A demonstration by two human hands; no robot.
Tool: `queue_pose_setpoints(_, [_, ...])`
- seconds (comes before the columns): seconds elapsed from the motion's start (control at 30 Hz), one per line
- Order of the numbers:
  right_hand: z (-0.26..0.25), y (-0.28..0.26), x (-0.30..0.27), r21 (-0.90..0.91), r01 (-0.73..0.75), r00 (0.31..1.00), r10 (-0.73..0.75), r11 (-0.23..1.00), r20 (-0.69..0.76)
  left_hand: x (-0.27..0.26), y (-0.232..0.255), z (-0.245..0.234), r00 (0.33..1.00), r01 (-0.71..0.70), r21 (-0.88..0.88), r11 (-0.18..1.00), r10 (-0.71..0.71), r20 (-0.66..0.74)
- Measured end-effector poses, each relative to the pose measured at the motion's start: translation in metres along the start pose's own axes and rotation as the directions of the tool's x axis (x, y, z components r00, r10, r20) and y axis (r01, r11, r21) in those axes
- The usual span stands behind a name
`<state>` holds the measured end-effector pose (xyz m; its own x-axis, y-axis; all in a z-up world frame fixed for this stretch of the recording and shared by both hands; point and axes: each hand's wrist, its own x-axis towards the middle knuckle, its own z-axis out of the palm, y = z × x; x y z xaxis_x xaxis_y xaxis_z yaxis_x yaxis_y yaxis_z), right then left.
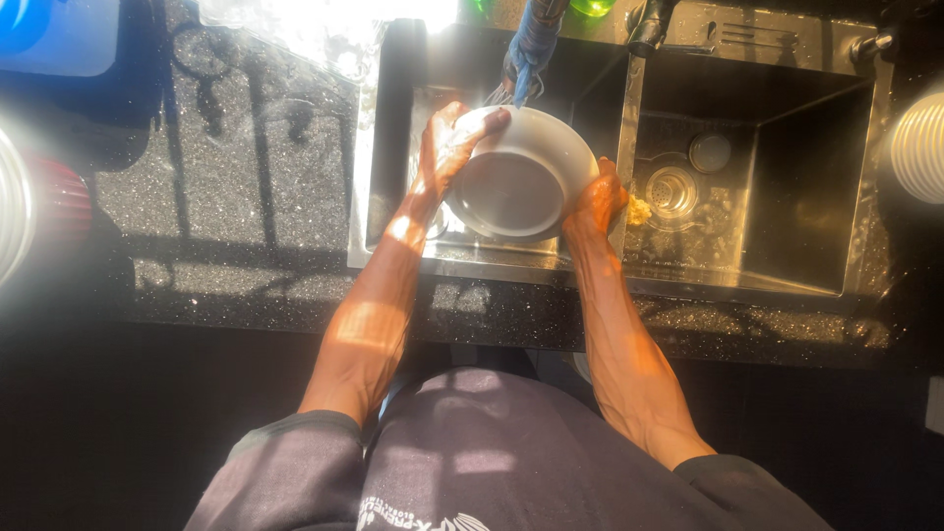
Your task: The person repeatedly rinses white plates under a running faucet in a double-basin stainless steel sink, turning each plate to rinse both sides and then stacking them on the counter. The person handles the plates by hand without using a sponge or brush.
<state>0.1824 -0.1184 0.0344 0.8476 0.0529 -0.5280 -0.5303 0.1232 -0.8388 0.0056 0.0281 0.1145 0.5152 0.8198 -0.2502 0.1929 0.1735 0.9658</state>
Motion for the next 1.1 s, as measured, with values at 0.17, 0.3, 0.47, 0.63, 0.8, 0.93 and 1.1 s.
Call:
queue_pose_setpoints(0.17, [0.000,0.001,-0.001,0.003,0.009,1.000,-0.009,1.000,0.006,0.011,-0.012,0.009,0.991,0.105,0.060,0.993,-0.099,-0.095])
queue_pose_setpoints(0.3, [-0.005,0.002,-0.003,0.001,0.014,1.000,-0.014,1.000,-0.008,0.023,-0.036,0.015,0.977,0.060,0.064,0.996,-0.046,-0.209])
queue_pose_setpoints(0.47, [-0.003,0.000,-0.001,0.004,0.030,0.999,-0.030,1.000,-0.028,0.035,-0.054,0.005,0.972,-0.235,-0.095,0.967,0.233,-0.025])
queue_pose_setpoints(0.63, [-0.005,0.003,-0.002,-0.010,0.040,0.998,-0.040,0.999,-0.048,0.040,-0.051,-0.012,0.965,-0.186,-0.026,0.982,0.188,0.185])
queue_pose_setpoints(0.8, [-0.002,0.006,0.000,-0.023,0.057,0.996,-0.058,0.998,-0.062,0.044,-0.043,-0.024,0.944,-0.153,0.014,0.988,0.142,0.298])
queue_pose_setpoints(0.93, [-0.003,0.010,0.001,-0.030,0.074,0.994,-0.077,0.997,-0.083,0.047,-0.046,-0.025,0.946,-0.108,0.033,0.994,0.092,0.311])
queue_pose_setpoints(1.1, [-0.004,0.010,-0.002,-0.031,0.105,0.989,-0.108,0.994,-0.098,0.058,-0.043,-0.025,0.934,-0.157,0.115,0.981,0.109,0.341])
